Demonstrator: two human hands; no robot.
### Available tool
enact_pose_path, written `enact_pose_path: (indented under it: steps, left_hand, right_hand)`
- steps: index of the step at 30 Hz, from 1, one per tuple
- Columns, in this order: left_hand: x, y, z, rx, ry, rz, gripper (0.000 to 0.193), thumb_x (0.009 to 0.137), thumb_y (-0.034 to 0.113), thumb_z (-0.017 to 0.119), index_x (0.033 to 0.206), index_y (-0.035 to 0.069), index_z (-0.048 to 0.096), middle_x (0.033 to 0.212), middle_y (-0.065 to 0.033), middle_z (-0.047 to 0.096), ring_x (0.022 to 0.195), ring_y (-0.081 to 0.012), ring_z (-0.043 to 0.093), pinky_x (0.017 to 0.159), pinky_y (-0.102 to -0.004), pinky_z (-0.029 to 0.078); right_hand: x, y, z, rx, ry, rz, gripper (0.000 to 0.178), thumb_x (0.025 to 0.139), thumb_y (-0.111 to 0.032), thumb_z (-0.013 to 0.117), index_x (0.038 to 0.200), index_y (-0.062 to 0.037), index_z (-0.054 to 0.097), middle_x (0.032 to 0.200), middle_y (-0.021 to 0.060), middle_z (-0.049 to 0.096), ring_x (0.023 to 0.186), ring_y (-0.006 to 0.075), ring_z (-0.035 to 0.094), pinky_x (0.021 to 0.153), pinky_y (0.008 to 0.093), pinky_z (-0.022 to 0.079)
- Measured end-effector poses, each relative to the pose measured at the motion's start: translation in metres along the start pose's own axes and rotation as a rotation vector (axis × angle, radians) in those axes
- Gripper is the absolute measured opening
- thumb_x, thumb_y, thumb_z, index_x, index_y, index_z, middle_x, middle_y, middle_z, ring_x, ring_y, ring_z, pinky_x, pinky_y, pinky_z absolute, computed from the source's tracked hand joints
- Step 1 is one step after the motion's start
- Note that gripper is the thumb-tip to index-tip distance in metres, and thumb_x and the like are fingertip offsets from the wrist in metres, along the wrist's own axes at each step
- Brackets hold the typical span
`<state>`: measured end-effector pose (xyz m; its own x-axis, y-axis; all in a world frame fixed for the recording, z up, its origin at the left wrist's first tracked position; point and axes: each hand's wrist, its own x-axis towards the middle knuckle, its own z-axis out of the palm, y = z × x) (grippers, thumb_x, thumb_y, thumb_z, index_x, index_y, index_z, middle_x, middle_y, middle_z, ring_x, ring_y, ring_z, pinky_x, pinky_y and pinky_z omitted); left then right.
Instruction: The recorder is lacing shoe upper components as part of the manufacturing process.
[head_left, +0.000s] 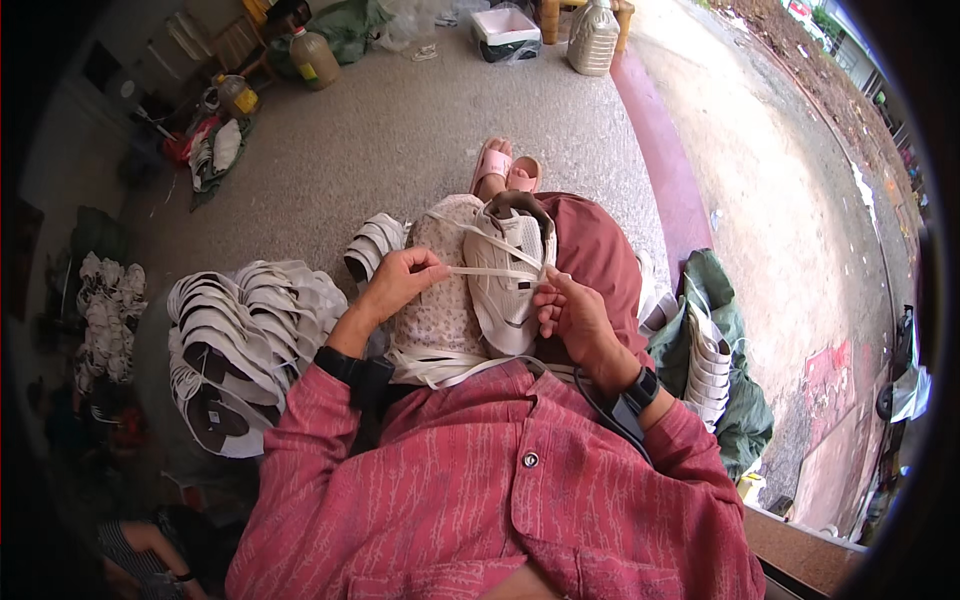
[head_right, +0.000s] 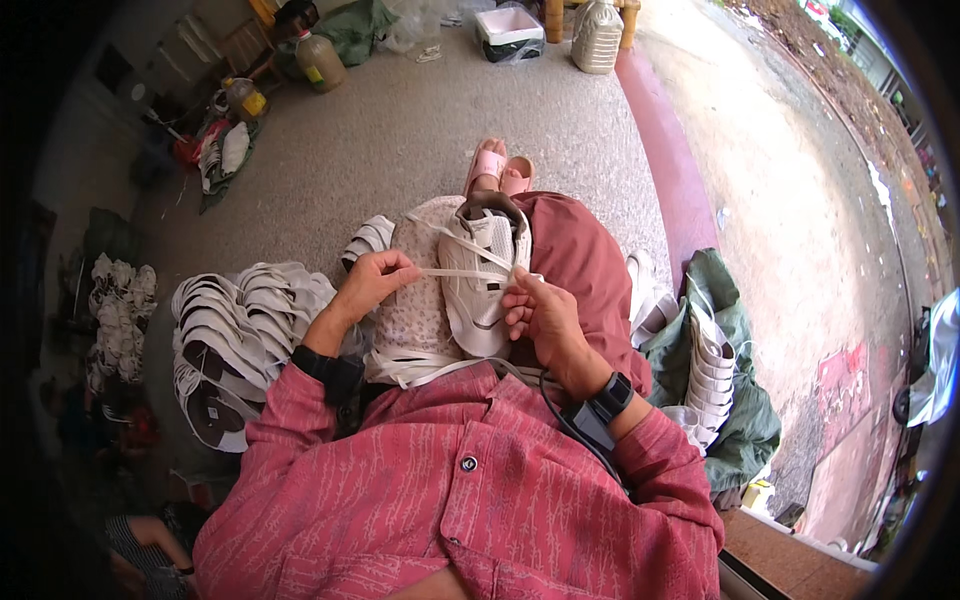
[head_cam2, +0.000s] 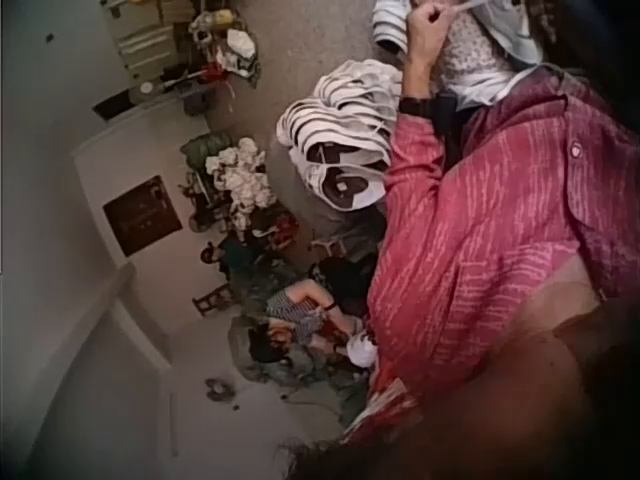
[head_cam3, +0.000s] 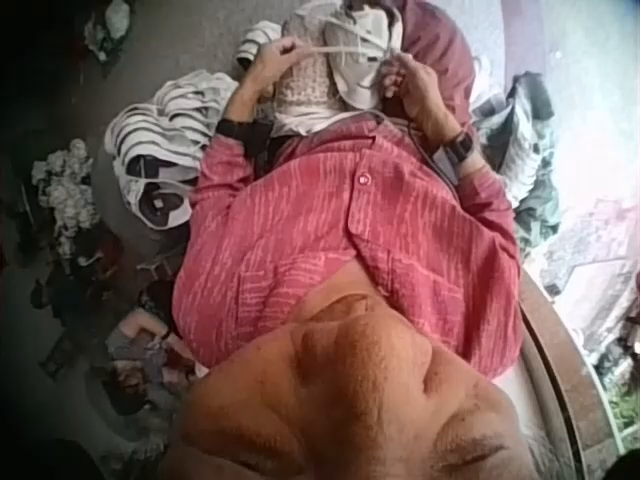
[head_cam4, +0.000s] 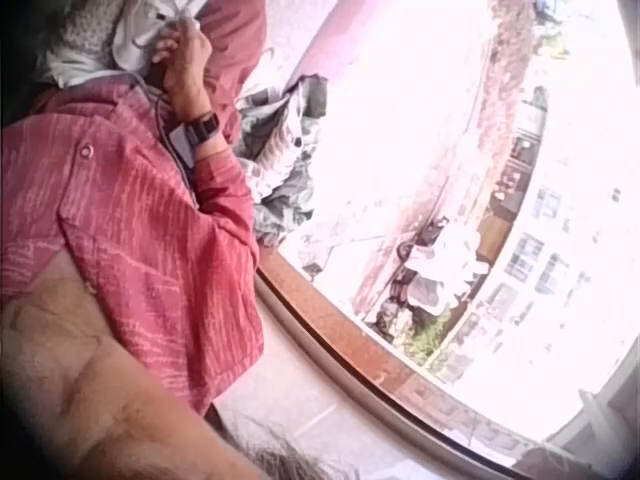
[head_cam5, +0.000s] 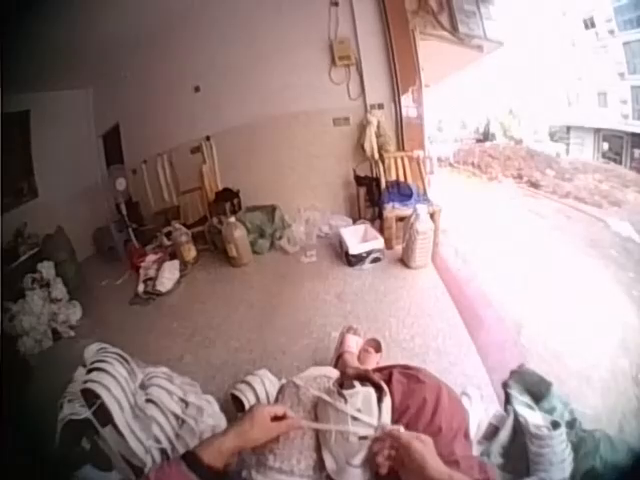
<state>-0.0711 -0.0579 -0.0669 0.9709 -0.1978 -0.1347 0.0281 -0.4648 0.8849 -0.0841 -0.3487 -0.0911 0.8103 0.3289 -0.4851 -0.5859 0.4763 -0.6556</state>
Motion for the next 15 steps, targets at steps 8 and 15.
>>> enact_pose_path:
  steps: [8, 15]
  left_hand:
    - [-0.001, -0.009, -0.004, -0.032, 0.019, -0.042, 0.016, 0.090, 0.021, 0.070, 0.089, 0.005, 0.066, 0.076, 0.0070, 0.057, 0.069, -0.0039, 0.049, 0.062, -0.0215, 0.042]
    - [0.024, 0.045, 0.020, 0.348, 0.253, 0.454, 0.032, 0.079, 0.013, 0.074, 0.108, 0.006, 0.061, 0.110, -0.0093, 0.060, 0.106, -0.0238, 0.057, 0.092, -0.0346, 0.045]
  right_hand:
    - [-0.003, 0.008, -0.004, 0.137, -0.024, 0.031, 0.013, 0.095, -0.013, 0.060, 0.104, -0.0047, 0.059, 0.085, 0.0027, 0.062, 0.073, 0.0127, 0.061, 0.064, 0.0288, 0.053]
    - [-0.008, 0.017, 0.004, 0.256, 0.132, -0.033, 0.013, 0.096, -0.017, 0.060, 0.106, -0.0090, 0.060, 0.094, -0.0004, 0.065, 0.078, 0.0097, 0.061, 0.069, 0.0248, 0.050]
